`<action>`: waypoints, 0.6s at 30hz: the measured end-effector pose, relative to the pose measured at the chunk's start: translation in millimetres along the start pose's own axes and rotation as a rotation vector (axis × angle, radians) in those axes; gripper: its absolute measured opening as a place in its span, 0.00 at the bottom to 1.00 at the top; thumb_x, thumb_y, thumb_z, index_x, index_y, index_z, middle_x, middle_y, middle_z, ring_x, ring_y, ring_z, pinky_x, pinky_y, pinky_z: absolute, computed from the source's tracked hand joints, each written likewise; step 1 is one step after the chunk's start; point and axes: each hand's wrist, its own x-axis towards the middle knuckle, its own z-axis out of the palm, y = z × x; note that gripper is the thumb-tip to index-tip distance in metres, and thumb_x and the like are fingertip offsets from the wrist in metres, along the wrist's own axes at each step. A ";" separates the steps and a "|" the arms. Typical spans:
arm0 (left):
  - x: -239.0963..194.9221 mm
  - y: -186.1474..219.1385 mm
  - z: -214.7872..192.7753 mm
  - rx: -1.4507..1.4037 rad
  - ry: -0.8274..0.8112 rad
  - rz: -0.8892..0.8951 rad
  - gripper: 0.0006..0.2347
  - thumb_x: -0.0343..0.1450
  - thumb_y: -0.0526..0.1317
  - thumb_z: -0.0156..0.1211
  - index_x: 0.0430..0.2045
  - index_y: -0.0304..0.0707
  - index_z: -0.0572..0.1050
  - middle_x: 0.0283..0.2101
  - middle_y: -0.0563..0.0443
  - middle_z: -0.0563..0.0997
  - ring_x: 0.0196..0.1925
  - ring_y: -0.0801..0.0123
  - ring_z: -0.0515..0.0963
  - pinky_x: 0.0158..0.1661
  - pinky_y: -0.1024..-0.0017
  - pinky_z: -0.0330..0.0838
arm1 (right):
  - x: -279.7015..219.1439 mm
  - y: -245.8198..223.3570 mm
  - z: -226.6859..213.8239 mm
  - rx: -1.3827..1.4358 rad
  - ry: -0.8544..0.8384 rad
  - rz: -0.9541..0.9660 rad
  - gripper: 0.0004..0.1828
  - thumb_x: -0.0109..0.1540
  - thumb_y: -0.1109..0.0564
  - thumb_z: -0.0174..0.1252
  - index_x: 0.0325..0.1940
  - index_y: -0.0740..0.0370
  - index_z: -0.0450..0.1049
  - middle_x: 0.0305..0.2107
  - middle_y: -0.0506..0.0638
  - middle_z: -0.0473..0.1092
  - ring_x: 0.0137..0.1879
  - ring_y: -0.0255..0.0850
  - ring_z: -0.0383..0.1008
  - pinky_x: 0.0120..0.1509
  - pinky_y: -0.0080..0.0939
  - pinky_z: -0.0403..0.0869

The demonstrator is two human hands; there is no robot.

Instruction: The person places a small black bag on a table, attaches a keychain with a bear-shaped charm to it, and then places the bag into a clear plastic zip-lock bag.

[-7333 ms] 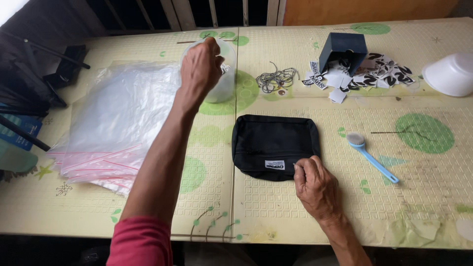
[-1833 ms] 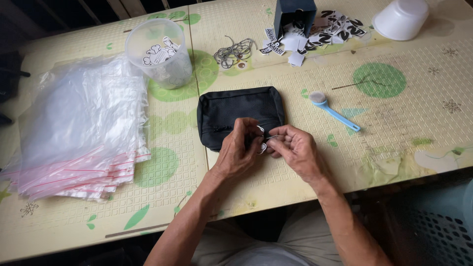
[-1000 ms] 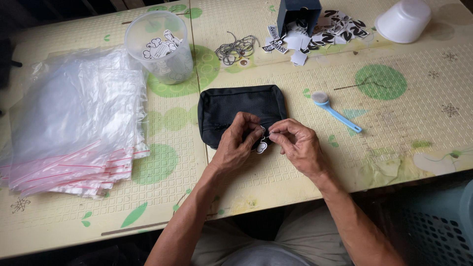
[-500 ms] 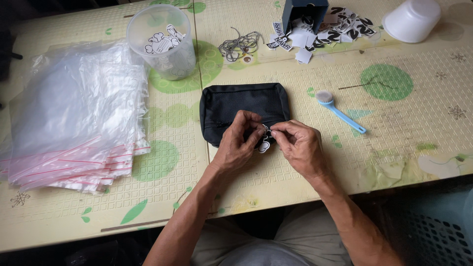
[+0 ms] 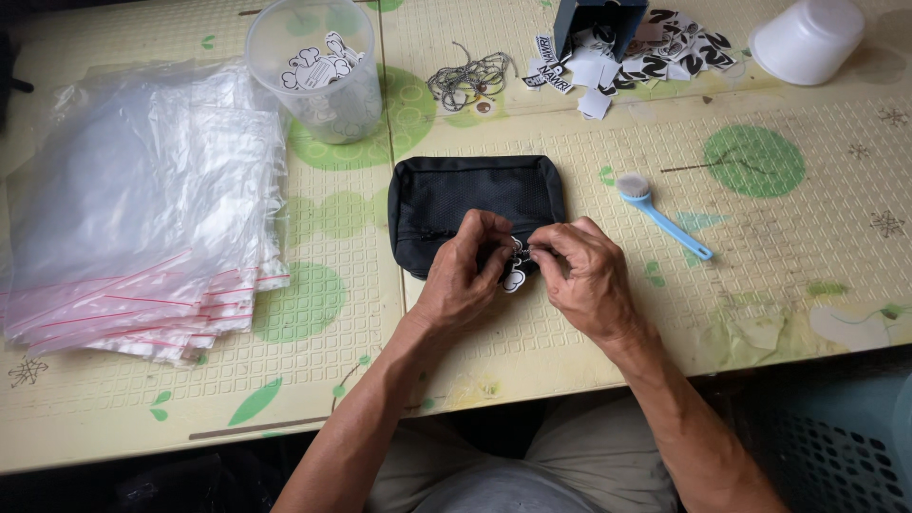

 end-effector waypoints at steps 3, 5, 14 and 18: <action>-0.6 -0.6 1.4 0.010 0.028 0.016 0.10 0.72 0.31 0.60 0.45 0.42 0.71 0.35 0.47 0.85 0.41 0.54 0.85 0.44 0.60 0.77 | 0.9 3.3 -1.7 -0.030 -0.041 -0.013 0.08 0.60 0.64 0.65 0.41 0.55 0.77 0.29 0.46 0.78 0.38 0.44 0.76 0.44 0.43 0.77; -0.2 -3.2 2.0 0.023 0.035 0.030 0.10 0.71 0.32 0.60 0.45 0.42 0.72 0.35 0.47 0.85 0.41 0.54 0.85 0.43 0.60 0.77 | 2.0 3.4 -1.2 -0.038 -0.059 -0.009 0.08 0.60 0.64 0.64 0.41 0.55 0.77 0.30 0.46 0.78 0.38 0.44 0.76 0.44 0.43 0.77; 1.2 -5.8 3.6 0.047 0.043 0.073 0.10 0.70 0.31 0.61 0.44 0.43 0.73 0.35 0.47 0.86 0.41 0.52 0.86 0.42 0.60 0.78 | 7.7 2.1 1.1 -0.066 -0.110 0.016 0.11 0.58 0.64 0.67 0.41 0.54 0.76 0.28 0.46 0.79 0.38 0.44 0.76 0.45 0.43 0.77; 1.5 -0.1 2.1 0.040 0.044 0.064 0.10 0.70 0.30 0.61 0.43 0.42 0.73 0.35 0.47 0.86 0.40 0.53 0.86 0.41 0.61 0.78 | 8.0 -2.5 7.3 -0.071 -0.112 0.015 0.10 0.57 0.63 0.68 0.39 0.53 0.76 0.27 0.46 0.79 0.39 0.45 0.76 0.45 0.43 0.77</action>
